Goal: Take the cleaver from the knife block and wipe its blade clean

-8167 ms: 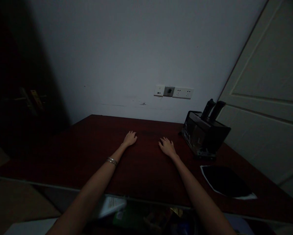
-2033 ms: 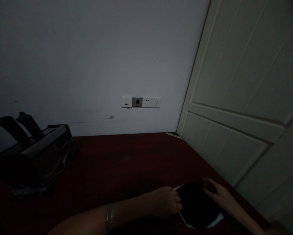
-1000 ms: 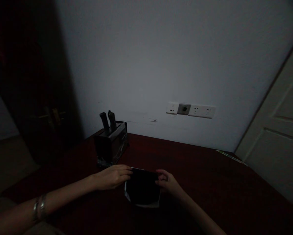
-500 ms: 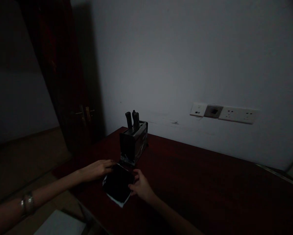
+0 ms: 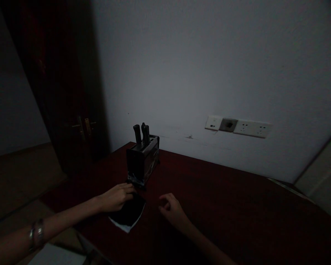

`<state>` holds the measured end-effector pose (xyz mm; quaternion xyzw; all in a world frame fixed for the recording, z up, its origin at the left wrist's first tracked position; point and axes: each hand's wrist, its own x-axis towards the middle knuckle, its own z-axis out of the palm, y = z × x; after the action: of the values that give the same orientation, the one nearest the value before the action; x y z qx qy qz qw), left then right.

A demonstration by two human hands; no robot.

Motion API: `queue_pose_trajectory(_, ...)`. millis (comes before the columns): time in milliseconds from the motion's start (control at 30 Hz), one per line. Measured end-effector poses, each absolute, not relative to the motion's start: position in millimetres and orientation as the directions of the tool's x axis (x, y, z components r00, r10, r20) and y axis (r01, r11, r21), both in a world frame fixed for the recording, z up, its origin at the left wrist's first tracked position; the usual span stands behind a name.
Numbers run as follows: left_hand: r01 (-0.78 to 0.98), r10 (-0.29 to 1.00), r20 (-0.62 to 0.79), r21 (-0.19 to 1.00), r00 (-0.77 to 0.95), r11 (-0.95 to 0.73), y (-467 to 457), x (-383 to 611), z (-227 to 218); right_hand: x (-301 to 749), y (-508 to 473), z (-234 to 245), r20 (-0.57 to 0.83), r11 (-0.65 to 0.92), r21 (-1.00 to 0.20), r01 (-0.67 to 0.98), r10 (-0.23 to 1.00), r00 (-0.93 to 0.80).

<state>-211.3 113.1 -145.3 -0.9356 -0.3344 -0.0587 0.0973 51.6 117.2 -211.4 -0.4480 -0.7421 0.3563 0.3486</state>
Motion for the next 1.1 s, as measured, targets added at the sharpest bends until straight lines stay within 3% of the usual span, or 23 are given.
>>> queue_pose_trajectory(133, 0.496, 0.477, 0.168, -0.101, 0.863, -0.862, 121, -147, -152, 105, 129, -214, 0.296, 0.373, -0.788, 0.489, 0.927, -0.229)
queue_pose_trajectory(267, 0.446, 0.426, 0.189, -0.072, 0.885, -0.892, 143, -79, -169, 170, 140, -223, 0.409, 0.384, -0.681, 0.623, 0.906, -0.11)
queue_pose_trajectory(367, 0.499, 0.481, 0.23, -0.025, 0.846, -0.866, 169, -32, -190, 220, 144, -233, 0.432, 0.311, -0.554, 0.772, 0.901, -0.053)
queue_pose_trajectory(600, 0.708, 0.701, 0.249, 0.076, 0.668, -0.702, 230, 39, -224, 308, 140, -245, 0.276, -0.062, -0.254, 0.965, 0.952, 0.134)
queue_pose_trajectory(800, 0.815, 0.818, 0.166, 0.101, 0.551, -0.57, 255, 51, -232, 319, 135, -245, 0.242, -0.146, -0.222, 0.964, 0.949, 0.2)
queue_pose_trajectory(1100, 0.821, 0.826, 0.177, 0.12, 0.535, -0.558, 257, 50, -240, 320, 136, -248, 0.252, -0.129, -0.232, 0.964, 0.949, 0.188)
